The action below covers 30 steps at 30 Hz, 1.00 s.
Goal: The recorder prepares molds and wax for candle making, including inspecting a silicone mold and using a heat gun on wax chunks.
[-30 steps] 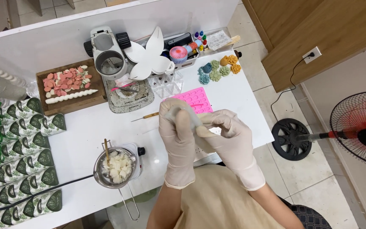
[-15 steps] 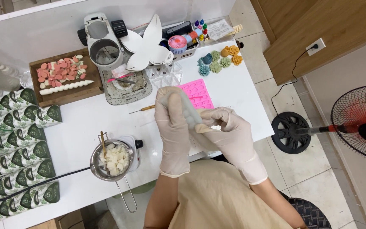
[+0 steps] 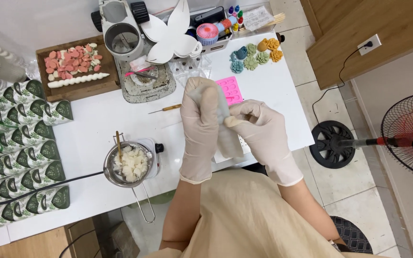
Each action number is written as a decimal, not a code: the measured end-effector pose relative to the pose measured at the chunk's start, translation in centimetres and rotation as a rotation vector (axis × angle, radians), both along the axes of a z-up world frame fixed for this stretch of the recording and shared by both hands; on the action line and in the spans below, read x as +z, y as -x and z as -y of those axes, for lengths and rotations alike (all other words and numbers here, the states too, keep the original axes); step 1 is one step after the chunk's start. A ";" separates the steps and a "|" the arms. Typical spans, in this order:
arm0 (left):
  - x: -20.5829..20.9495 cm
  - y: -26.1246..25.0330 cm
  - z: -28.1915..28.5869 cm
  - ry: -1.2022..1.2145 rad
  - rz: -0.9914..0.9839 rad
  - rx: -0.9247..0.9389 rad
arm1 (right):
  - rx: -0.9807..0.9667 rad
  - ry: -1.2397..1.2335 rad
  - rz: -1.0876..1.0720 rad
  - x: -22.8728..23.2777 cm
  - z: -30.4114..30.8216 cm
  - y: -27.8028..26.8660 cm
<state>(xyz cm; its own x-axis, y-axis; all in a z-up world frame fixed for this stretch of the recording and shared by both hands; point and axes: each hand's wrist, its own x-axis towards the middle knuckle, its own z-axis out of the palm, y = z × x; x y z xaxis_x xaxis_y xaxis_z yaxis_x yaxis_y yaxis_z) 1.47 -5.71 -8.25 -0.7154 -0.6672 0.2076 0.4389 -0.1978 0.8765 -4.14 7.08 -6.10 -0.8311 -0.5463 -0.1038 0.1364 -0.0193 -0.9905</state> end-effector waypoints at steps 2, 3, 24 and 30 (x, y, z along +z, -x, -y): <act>-0.2 -0.1 0.1 -0.068 0.013 -0.028 | 0.084 0.067 0.135 -2.3 -0.7 1.2; -0.2 -0.1 0.2 -0.132 0.027 -0.060 | 0.164 0.138 0.272 -3.4 -1.1 1.8; -5.0 1.4 0.7 -0.305 0.055 0.256 | -0.001 -0.132 0.092 -2.6 -1.4 -1.9; -2.5 1.0 1.5 -0.428 0.196 0.265 | 0.013 -0.244 -0.022 -2.7 -2.3 -2.1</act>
